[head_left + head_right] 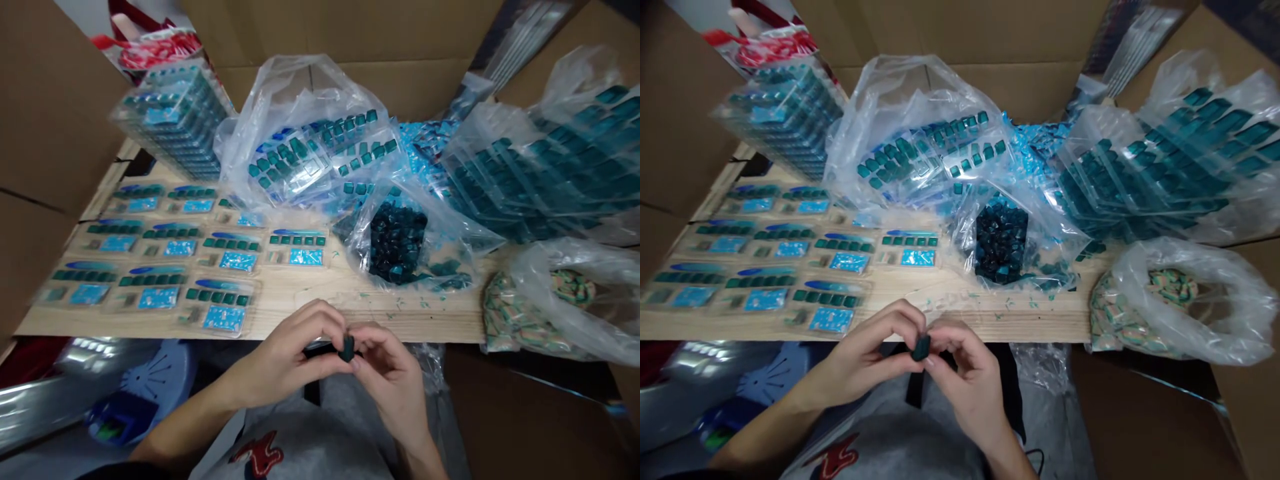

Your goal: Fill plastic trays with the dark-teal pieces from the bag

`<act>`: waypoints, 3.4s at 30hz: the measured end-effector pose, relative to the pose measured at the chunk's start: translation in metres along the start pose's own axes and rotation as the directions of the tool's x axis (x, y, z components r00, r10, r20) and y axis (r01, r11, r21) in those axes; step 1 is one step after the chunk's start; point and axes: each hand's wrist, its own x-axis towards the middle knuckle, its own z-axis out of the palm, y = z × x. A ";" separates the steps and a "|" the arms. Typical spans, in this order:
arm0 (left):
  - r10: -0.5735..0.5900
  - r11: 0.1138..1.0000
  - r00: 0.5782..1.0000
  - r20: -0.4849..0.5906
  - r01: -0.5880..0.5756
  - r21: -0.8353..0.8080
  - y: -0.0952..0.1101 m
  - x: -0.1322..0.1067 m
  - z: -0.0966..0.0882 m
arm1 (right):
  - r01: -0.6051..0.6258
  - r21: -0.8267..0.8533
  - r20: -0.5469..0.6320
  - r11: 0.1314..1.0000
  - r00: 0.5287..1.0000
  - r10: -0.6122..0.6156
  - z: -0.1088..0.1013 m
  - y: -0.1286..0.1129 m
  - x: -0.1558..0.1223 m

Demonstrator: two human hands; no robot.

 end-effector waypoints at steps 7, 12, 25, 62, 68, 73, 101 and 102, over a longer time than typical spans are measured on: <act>-0.073 0.996 0.997 0.035 0.071 0.058 -0.001 -0.006 0.001 | 0.100 -0.228 0.037 0.969 0.995 -0.094 -0.010 0.012 -0.014; -0.102 0.987 0.995 -0.023 0.104 0.123 0.001 -0.006 0.008 | 0.024 -0.162 0.017 0.987 1.000 -0.022 -0.010 0.010 -0.011; 0.140 0.890 0.983 -0.119 -0.072 0.450 0.008 -0.001 0.014 | -0.060 0.036 -0.010 0.998 0.998 0.061 -0.008 -0.004 -0.008; -0.049 0.984 0.998 0.043 0.041 0.171 0.006 -0.008 0.000 | 0.073 -0.166 0.266 0.983 0.964 -0.026 -0.019 0.004 -0.002; -0.179 0.984 0.982 0.058 0.178 0.026 0.006 -0.005 -0.003 | -0.104 0.003 0.365 0.995 0.926 0.095 -0.019 -0.001 0.014; -0.255 0.919 0.959 0.125 0.280 -0.277 0.000 -0.008 -0.004 | -0.183 0.089 0.424 0.979 0.896 0.128 -0.018 0.001 0.014; -0.251 0.833 0.968 0.009 0.221 -0.507 -0.006 -0.016 0.007 | -0.538 0.518 0.316 0.665 0.843 0.436 0.020 0.004 0.005; -0.250 0.834 0.968 -0.004 0.213 -0.510 -0.005 -0.015 0.007 | -0.545 0.548 0.317 0.635 0.837 0.445 0.021 0.005 0.005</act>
